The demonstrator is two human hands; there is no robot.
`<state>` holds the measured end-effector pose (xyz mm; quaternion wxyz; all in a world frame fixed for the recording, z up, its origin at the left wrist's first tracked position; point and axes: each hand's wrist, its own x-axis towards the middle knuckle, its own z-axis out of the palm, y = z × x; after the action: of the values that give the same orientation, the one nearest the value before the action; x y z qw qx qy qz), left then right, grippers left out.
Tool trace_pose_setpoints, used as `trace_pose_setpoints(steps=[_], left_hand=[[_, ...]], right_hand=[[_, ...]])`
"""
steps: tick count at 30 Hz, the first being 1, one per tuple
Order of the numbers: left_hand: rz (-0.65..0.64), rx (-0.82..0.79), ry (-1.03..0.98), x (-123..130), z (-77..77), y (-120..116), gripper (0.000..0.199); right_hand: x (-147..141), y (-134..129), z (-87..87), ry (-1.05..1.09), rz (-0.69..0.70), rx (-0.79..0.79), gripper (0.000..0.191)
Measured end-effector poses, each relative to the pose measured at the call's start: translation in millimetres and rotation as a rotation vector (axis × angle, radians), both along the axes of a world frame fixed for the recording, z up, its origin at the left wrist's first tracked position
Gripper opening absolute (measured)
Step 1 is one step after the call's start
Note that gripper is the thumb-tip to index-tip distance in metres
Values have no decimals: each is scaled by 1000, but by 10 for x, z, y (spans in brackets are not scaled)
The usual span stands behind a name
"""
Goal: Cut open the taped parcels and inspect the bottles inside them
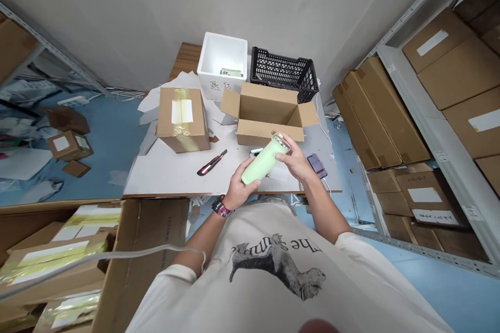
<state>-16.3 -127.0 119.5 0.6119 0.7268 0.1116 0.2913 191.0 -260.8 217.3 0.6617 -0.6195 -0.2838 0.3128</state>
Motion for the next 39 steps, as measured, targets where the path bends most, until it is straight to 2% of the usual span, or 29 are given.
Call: trace_pose_setpoints(steps=[2, 4, 7, 9, 11, 14, 16, 20, 24, 27, 31, 36, 39], left_hand=[[-92, 32, 14, 59, -92, 82, 89], [-131, 138, 41, 147, -162, 258, 80], [-99, 409, 142, 293, -267, 600, 56], [-123, 590, 247, 371, -356, 765, 49], [-150, 724, 360, 423, -465, 823, 50], [-84, 792, 462, 464, -632, 765, 57], [-83, 786, 432, 495, -718, 720, 63], [-214, 726, 329, 613, -810, 747, 73], [-319, 614, 374, 729, -874, 805, 72], [-285, 552, 453, 749, -925, 785, 66], [-205, 419, 565, 694, -970, 736, 61], [-131, 255, 532, 621, -1013, 709, 66], [-115, 238, 469, 626, -1041, 687, 59]], right_hand=[[73, -127, -9, -14, -19, -30, 91], [166, -228, -15, -62, -99, -61, 90], [325, -308, -64, -134, -304, -92, 92], [394, -320, -136, -162, -418, -123, 90], [401, -324, -227, -181, -479, -158, 85], [333, -345, -346, -193, -496, -195, 76], [288, -361, -396, -187, -487, -216, 70], [260, -318, -446, -155, -459, -238, 72], [234, -189, -463, -156, -439, -237, 72], [190, -99, -479, -180, -437, -224, 69], [125, 69, -561, -123, -412, -228, 74], [92, 304, -750, 30, -396, -261, 74], [92, 289, -807, -11, -413, -301, 72]])
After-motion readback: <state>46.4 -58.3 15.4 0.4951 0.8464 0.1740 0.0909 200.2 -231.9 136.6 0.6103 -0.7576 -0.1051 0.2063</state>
